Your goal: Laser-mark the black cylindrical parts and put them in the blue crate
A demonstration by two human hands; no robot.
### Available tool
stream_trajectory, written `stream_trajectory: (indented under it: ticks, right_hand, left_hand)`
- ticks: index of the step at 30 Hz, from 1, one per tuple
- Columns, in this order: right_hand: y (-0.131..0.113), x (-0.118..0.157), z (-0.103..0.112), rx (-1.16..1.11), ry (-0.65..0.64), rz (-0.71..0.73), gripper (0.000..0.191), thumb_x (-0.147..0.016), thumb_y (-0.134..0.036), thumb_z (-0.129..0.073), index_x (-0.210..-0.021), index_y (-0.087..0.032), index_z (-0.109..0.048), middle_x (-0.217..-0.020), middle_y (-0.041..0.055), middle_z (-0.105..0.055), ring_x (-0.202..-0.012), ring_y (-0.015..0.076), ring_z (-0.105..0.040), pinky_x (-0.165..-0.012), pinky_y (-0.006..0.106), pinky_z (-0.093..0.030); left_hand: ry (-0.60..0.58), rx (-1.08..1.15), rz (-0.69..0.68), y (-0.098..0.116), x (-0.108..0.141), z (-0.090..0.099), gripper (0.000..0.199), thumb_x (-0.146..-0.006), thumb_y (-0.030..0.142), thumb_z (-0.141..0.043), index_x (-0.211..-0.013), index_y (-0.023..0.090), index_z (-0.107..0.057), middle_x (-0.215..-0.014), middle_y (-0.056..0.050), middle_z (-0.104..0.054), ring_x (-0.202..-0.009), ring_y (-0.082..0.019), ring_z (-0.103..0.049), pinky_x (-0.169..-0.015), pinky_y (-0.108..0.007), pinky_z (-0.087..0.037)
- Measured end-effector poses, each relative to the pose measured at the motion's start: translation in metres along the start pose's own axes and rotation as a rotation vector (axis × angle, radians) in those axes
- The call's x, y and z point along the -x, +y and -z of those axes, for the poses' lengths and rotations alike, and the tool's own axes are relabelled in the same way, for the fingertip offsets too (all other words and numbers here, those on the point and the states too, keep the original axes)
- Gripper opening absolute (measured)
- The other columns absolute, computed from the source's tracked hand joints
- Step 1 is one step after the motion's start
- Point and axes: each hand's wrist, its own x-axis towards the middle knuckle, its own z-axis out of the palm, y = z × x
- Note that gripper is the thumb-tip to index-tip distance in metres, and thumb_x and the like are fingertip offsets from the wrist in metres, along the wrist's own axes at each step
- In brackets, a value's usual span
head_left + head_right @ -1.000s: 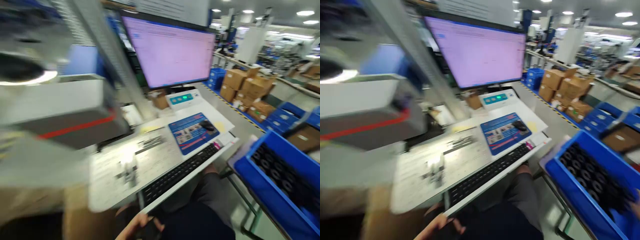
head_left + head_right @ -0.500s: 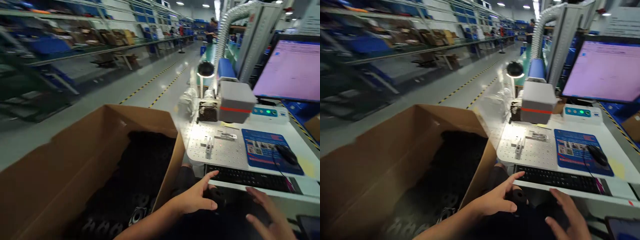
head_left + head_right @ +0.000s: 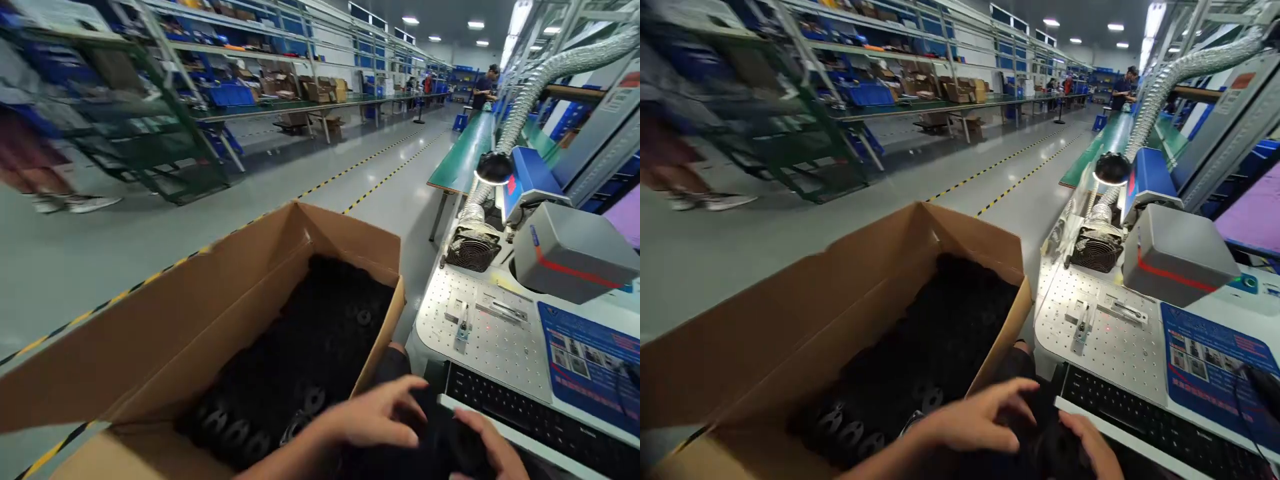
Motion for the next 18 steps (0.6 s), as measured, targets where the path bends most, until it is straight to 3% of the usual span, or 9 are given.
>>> stream_trajectory:
  ticks: [2,4,5,8,10,12,18]
  right_hand:
    - [-0.013,-0.014,0.021,0.16,0.261,-0.027,0.062,-0.068,-0.051,-0.084,-0.125,-0.033,-0.071,-0.127,0.0074,-0.071,-0.114,0.0351,-0.068,-0.099,0.048,-0.058]
    - [-0.022,-0.039,0.046,0.292,0.498,-0.091,0.062,-0.07,-0.056,-0.08,-0.125,-0.028,-0.069,-0.124,0.0087,-0.071,-0.102,0.032,-0.069,-0.092,0.046,-0.058]
    - [-0.023,-0.054,0.057,0.344,0.585,-0.119,0.063,-0.07,-0.058,-0.078,-0.123,-0.026,-0.068,-0.12,0.0092,-0.071,-0.097,0.0306,-0.068,-0.088,0.046,-0.058]
    - [-0.015,-0.102,0.083,0.437,0.693,-0.164,0.065,-0.071,-0.059,-0.076,-0.123,-0.021,-0.065,-0.119,0.011,-0.069,-0.098,0.0306,-0.066,-0.088,0.046,-0.055]
    - [-0.004,-0.132,0.089,0.459,0.688,-0.175,0.064,-0.072,-0.055,-0.075,-0.123,-0.019,-0.064,-0.12,0.0122,-0.068,-0.101,0.0315,-0.065,-0.092,0.047,-0.053]
    - [0.006,-0.155,0.088,0.482,0.685,-0.173,0.061,-0.073,-0.052,-0.074,-0.122,-0.017,-0.063,-0.119,0.0131,-0.067,-0.102,0.0324,-0.065,-0.092,0.048,-0.052]
    - [0.022,-0.184,0.075,0.498,0.687,-0.106,0.055,-0.076,-0.048,-0.073,-0.121,-0.018,-0.063,-0.119,0.0125,-0.066,-0.113,0.0337,-0.061,-0.098,0.048,-0.049]
  left_hand:
    - [0.312,-0.422,-0.057,0.018,0.002,0.062,0.046,-0.082,0.046,-0.072,-0.122,0.025,-0.066,-0.124,-0.011,-0.069,-0.117,-0.035,-0.062,-0.1,-0.046,-0.05]
    - [0.729,-0.747,0.035,0.029,-0.005,0.131,0.038,-0.088,0.043,-0.056,-0.118,0.02,-0.062,-0.111,-0.01,-0.068,-0.097,-0.028,-0.066,-0.091,-0.04,-0.053]
    - [0.835,-0.807,0.075,0.031,-0.01,0.165,0.044,-0.089,0.041,-0.052,-0.124,0.014,-0.056,-0.112,-0.014,-0.064,-0.093,-0.029,-0.065,-0.091,-0.043,-0.052]
    - [0.928,-0.903,0.129,0.031,-0.029,0.244,0.056,-0.085,0.034,-0.053,-0.133,0.007,-0.047,-0.132,-0.023,-0.048,-0.095,-0.03,-0.063,-0.101,-0.049,-0.046]
    - [0.914,-0.947,0.161,0.028,-0.039,0.275,0.061,-0.081,0.033,-0.058,-0.135,0.008,-0.046,-0.138,-0.023,-0.04,-0.103,-0.033,-0.061,-0.104,-0.048,-0.044]
    - [0.881,-0.979,0.192,0.024,-0.047,0.293,0.065,-0.078,0.033,-0.063,-0.136,0.01,-0.046,-0.138,-0.021,-0.04,-0.105,-0.033,-0.061,-0.101,-0.045,-0.045]
    - [0.826,-1.042,0.293,0.007,-0.068,0.316,0.061,-0.081,0.032,-0.06,-0.135,0.01,-0.046,-0.13,-0.019,-0.044,-0.094,-0.03,-0.064,-0.091,-0.043,-0.05]
